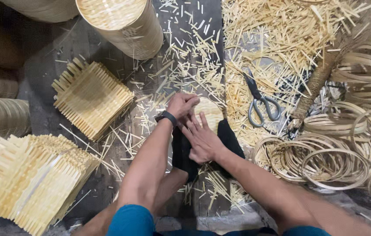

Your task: The person sits on the floor and repeatedly assembles small round bamboo baskets by placing a circular bamboo ring onto a flat woven base, trimming excess strands with shears, and stacking the finished units.

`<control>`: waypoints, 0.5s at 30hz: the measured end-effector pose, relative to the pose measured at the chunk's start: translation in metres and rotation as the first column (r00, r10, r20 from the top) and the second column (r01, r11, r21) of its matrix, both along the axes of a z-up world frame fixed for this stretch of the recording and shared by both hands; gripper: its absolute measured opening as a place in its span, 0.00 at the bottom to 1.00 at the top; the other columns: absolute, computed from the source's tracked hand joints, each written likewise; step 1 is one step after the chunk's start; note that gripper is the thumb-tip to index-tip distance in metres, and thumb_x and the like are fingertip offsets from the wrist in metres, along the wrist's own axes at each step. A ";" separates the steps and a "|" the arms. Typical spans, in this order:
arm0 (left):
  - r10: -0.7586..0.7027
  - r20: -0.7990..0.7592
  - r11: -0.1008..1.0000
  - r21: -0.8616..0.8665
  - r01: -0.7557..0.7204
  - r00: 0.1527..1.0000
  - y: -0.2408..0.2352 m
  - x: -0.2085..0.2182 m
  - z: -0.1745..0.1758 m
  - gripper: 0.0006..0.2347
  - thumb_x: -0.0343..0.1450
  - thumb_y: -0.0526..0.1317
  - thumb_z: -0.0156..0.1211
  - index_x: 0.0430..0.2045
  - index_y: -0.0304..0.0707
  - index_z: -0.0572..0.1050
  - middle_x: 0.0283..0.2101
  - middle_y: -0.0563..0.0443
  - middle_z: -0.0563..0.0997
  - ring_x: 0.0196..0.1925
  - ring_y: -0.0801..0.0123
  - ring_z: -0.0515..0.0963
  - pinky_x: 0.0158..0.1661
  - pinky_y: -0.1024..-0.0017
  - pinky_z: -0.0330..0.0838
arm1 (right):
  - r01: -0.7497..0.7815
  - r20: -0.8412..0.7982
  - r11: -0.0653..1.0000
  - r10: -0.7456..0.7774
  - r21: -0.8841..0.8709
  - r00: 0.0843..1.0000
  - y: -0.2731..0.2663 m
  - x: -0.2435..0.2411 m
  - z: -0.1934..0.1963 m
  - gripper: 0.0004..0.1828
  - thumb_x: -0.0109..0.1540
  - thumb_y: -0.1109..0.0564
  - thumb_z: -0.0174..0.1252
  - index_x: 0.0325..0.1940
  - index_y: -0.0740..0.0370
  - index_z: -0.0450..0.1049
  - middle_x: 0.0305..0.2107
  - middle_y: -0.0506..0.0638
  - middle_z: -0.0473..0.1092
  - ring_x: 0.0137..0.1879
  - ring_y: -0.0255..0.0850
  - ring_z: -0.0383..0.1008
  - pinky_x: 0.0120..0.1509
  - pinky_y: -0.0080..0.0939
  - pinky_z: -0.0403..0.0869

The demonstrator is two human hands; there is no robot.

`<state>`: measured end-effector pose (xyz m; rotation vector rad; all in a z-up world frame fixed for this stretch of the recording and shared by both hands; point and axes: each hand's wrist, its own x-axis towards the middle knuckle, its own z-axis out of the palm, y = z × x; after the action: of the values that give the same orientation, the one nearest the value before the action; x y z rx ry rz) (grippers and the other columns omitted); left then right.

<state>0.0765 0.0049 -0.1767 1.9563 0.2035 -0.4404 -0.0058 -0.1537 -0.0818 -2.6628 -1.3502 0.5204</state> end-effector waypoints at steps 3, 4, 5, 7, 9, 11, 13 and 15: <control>0.040 -0.014 0.997 -0.068 -0.041 0.999 0.001 0.002 -0.016 0.16 0.66 0.50 0.67 0.41 0.41 0.84 0.37 0.45 0.88 0.38 0.66 0.87 0.42 0.68 0.79 | -0.003 0.175 1.000 0.003 -0.001 0.985 0.003 0.003 -0.018 0.48 0.50 0.44 0.59 0.71 0.62 0.56 0.69 0.66 0.53 0.79 0.65 0.40 0.79 0.73 0.38; 0.031 0.013 0.999 -0.031 -0.030 0.999 0.003 0.003 -0.020 0.16 0.67 0.50 0.67 0.42 0.41 0.84 0.37 0.44 0.87 0.38 0.66 0.86 0.43 0.68 0.78 | 0.006 0.203 0.999 -0.014 0.039 0.979 0.004 0.001 -0.022 0.49 0.50 0.45 0.60 0.72 0.63 0.56 0.69 0.66 0.54 0.79 0.64 0.41 0.79 0.72 0.38; 0.023 0.041 1.000 0.000 -0.023 0.999 0.002 0.001 -0.023 0.16 0.67 0.50 0.67 0.42 0.40 0.85 0.38 0.44 0.87 0.39 0.66 0.86 0.43 0.69 0.78 | 0.012 0.232 0.997 -0.029 0.073 0.972 0.003 -0.001 -0.023 0.49 0.50 0.45 0.60 0.73 0.63 0.57 0.69 0.66 0.54 0.79 0.63 0.41 0.79 0.71 0.38; 0.003 -0.013 0.999 -0.033 -0.004 1.000 0.002 0.001 -0.017 0.17 0.68 0.48 0.68 0.46 0.40 0.83 0.39 0.43 0.87 0.39 0.65 0.84 0.43 0.68 0.77 | 0.022 0.204 0.998 -0.032 0.052 0.978 0.003 -0.003 -0.016 0.49 0.49 0.46 0.61 0.73 0.62 0.57 0.68 0.65 0.55 0.79 0.61 0.43 0.79 0.69 0.41; -0.042 -0.177 0.987 -0.161 0.013 0.983 0.009 0.004 0.000 0.19 0.67 0.46 0.68 0.52 0.41 0.80 0.40 0.42 0.87 0.39 0.63 0.83 0.41 0.68 0.78 | 0.032 0.085 0.998 -0.027 -0.057 0.996 0.002 0.002 0.004 0.48 0.47 0.48 0.62 0.71 0.58 0.59 0.66 0.63 0.54 0.78 0.60 0.46 0.79 0.68 0.46; -0.094 -0.046 0.982 -0.169 0.085 0.994 0.015 0.005 0.023 0.22 0.62 0.41 0.74 0.50 0.37 0.80 0.43 0.42 0.87 0.43 0.63 0.84 0.45 0.70 0.78 | 0.050 -0.150 0.992 -0.032 0.115 0.988 -0.016 0.016 0.036 0.42 0.49 0.50 0.63 0.67 0.62 0.63 0.61 0.64 0.60 0.68 0.60 0.58 0.72 0.61 0.59; -0.089 0.147 0.989 -0.104 0.104 0.985 0.004 -0.002 0.047 0.23 0.60 0.37 0.77 0.49 0.35 0.80 0.46 0.42 0.86 0.45 0.63 0.84 0.48 0.70 0.78 | -0.019 -0.097 0.948 0.053 0.319 0.994 -0.048 0.039 0.077 0.27 0.49 0.55 0.62 0.52 0.57 0.70 0.54 0.57 0.69 0.62 0.55 0.68 0.67 0.55 0.68; -0.044 0.397 0.999 0.026 0.036 0.917 -0.004 -0.011 0.069 0.22 0.61 0.33 0.75 0.50 0.34 0.79 0.48 0.40 0.84 0.47 0.62 0.83 0.50 0.68 0.77 | 0.065 -0.064 0.979 -0.053 0.191 0.997 -0.098 0.065 0.120 0.12 0.52 0.56 0.65 0.35 0.63 0.74 0.34 0.59 0.71 0.45 0.57 0.71 0.51 0.56 0.69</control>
<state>0.0656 0.0006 -0.1082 2.0245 -0.0948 -0.0586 0.0593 -0.2516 0.0385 -2.5027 -1.2333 0.4328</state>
